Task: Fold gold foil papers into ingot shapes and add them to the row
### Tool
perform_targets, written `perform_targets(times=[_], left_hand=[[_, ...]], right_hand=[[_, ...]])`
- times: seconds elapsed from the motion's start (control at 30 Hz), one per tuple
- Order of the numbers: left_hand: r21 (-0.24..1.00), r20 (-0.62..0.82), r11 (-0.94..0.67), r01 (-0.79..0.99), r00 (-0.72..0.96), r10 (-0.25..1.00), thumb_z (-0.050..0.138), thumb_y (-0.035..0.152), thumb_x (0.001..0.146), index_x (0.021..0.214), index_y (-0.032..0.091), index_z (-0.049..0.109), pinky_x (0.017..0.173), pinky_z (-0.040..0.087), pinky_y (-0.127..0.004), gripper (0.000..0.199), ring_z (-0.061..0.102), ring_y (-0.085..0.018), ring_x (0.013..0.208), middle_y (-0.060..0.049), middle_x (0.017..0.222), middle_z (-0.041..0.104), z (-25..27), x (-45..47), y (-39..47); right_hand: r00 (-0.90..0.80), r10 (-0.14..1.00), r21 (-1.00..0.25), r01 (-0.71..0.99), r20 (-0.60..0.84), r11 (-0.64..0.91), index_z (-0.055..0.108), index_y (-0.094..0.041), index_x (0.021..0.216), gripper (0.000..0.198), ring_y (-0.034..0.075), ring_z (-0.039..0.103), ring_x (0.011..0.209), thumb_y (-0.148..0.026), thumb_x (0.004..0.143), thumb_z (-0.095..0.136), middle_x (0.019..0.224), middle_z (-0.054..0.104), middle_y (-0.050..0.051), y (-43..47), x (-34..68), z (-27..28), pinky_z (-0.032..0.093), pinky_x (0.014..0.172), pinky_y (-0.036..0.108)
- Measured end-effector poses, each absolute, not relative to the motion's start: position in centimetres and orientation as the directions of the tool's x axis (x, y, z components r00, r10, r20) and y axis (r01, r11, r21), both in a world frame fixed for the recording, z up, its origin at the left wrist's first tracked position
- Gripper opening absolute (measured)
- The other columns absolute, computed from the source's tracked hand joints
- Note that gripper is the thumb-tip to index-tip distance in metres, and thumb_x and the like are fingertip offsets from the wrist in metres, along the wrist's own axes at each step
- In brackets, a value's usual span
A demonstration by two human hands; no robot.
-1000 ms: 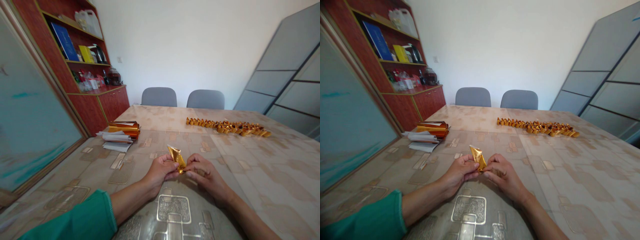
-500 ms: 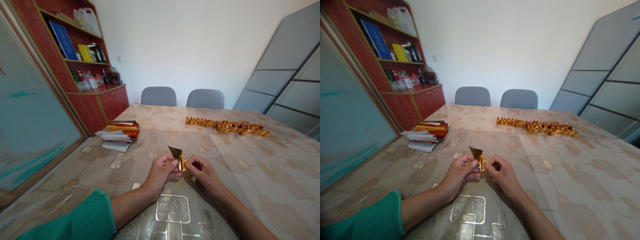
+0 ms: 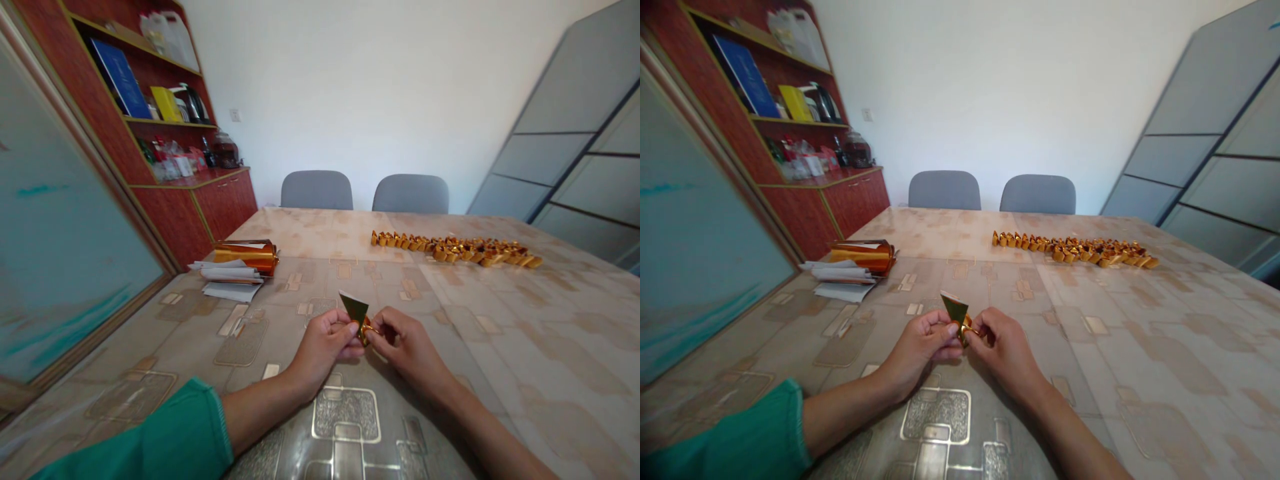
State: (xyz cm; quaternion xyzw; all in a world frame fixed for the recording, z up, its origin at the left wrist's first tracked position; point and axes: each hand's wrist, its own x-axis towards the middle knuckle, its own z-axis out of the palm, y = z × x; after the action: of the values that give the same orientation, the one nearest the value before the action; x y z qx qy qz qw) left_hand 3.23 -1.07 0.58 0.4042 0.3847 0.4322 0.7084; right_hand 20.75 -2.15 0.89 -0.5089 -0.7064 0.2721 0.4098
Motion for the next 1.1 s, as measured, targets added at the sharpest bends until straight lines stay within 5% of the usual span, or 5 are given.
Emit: perform_targets(times=[0.37, 0.6, 0.83, 1.1], left_hand=[[0.885, -0.235, 0.344, -0.314, 0.337, 0.912, 0.093, 0.037, 0.060, 0.079, 0.012, 0.063, 0.065, 0.057, -0.024, 0.043, 0.068, -0.013, 0.065, -0.006, 0.080, 0.073, 0.3, 3.4, -0.9], [0.805, -0.292, 0.374, -0.461, 0.242, 0.925, 0.089, 0.021, 0.067, 0.085, 0.012, 0.070, 0.068, 0.057, -0.021, 0.028, 0.067, -0.011, 0.070, -0.006, 0.084, 0.073, 1.3, 3.3, -0.3], [0.799, -0.244, 0.369, -0.474, 0.305, 0.921, 0.096, 0.032, 0.054, 0.088, 0.013, 0.071, 0.070, 0.053, -0.022, 0.046, 0.063, -0.010, 0.072, -0.002, 0.087, 0.071, 0.7, 3.3, -0.5], [0.855, -0.191, 0.304, -0.421, 0.291, 0.937, 0.092, 0.035, 0.060, 0.083, 0.011, 0.069, 0.070, 0.050, -0.025, 0.040, 0.059, -0.011, 0.067, -0.002, 0.076, 0.066, 0.1, 3.6, -0.4]], right_hand=[[-0.160, 0.935, -0.790, 0.502, 0.315, 0.352, 0.050, -0.023, 0.064, 0.026, 0.016, 0.044, 0.060, -0.032, 0.084, 0.063, 0.063, 0.051, -0.001, -2.2, 20.3, 1.0, 0.030, 0.055, 0.028], [-0.115, 0.989, -0.987, 0.126, 0.087, 0.102, 0.054, -0.022, 0.085, 0.039, 0.015, 0.046, 0.060, -0.056, 0.078, 0.070, 0.068, 0.053, -0.002, -1.9, 20.5, 0.2, 0.034, 0.056, 0.028], [-0.109, 0.991, -0.978, 0.185, 0.078, 0.098, 0.056, -0.019, 0.073, 0.040, 0.014, 0.040, 0.059, -0.057, 0.080, 0.066, 0.064, 0.048, -0.002, -2.1, 20.0, -0.1, 0.029, 0.055, 0.028], [-0.066, 0.990, -0.977, 0.166, 0.122, 0.132, 0.056, -0.020, 0.066, 0.041, 0.014, 0.039, 0.058, -0.057, 0.077, 0.068, 0.061, 0.048, -0.002, -2.1, 20.1, -0.1, 0.029, 0.055, 0.028]])
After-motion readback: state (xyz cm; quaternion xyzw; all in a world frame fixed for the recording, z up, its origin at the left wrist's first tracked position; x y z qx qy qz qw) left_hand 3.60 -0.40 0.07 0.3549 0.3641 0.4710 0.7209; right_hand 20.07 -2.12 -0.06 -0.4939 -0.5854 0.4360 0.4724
